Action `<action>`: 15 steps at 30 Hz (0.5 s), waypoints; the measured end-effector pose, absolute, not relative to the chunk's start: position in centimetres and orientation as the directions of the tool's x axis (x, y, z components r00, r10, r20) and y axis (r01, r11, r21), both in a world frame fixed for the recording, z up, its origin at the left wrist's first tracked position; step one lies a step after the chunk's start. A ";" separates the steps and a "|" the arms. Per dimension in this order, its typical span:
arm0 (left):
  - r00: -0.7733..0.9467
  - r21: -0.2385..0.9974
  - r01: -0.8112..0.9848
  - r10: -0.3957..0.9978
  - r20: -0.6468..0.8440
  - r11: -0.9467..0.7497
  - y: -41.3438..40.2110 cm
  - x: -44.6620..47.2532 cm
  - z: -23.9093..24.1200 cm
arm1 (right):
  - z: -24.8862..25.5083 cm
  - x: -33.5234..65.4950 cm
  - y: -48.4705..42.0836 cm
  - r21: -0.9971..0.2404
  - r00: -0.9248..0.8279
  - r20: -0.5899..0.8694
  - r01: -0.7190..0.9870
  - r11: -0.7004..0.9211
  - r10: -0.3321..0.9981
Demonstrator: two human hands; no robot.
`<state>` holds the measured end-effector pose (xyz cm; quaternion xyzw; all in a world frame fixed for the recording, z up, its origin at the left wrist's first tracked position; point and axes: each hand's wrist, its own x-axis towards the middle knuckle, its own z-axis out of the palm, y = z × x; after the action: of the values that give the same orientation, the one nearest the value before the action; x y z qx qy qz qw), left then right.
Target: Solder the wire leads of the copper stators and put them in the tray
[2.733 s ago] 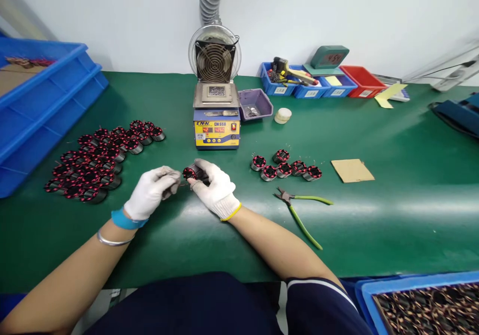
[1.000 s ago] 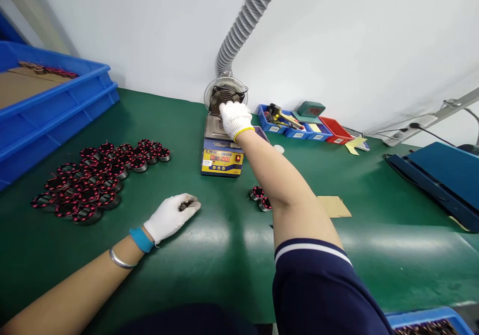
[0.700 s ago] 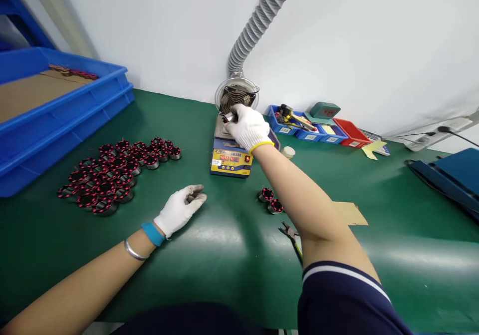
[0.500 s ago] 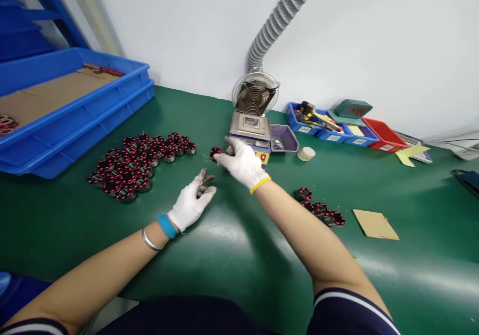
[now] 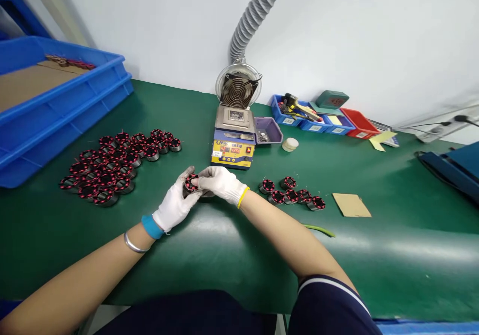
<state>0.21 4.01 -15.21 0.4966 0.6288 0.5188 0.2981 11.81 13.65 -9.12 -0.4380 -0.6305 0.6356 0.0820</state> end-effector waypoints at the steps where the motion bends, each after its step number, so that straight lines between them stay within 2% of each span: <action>1: -0.335 0.942 0.335 0.936 0.112 0.007 4.0 0.3 -15.1 | -9.0 11.8 13.7 -0.871 -0.591 -0.448 0.460 -0.176 0.670; 3: -0.347 0.935 0.341 0.937 0.030 0.097 4.0 0.5 -15.0 | -8.4 11.8 14.3 -0.878 -0.593 -0.425 0.452 -0.154 0.684; 5: -0.338 0.944 0.303 0.941 -0.025 0.134 4.1 0.7 -15.0 | -7.2 12.0 15.9 -0.891 -0.569 -0.322 0.452 -0.040 0.756; 7: -0.323 0.959 0.256 0.946 -0.029 0.117 4.2 0.8 -15.0 | -5.4 12.4 18.5 -0.847 -0.498 -0.114 0.500 0.177 0.860; 9: -0.312 0.965 0.243 0.950 -0.021 0.101 4.3 0.8 -14.9 | -3.4 12.8 21.8 -0.743 -0.409 0.111 0.572 0.349 0.906; 11: -0.300 0.961 0.254 0.953 -0.030 0.110 4.4 0.8 -14.8 | -1.7 13.1 25.3 -0.661 -0.320 0.235 0.640 0.392 0.918; 15: -0.278 0.944 0.305 0.960 -0.039 0.126 4.6 0.6 -14.6 | -0.4 12.7 30.5 -0.496 -0.226 0.325 0.786 0.369 0.918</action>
<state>0.60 4.56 -14.59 0.4806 0.6580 0.4537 0.3609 12.72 30.50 -0.35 -0.5499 -0.7746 0.1138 0.2909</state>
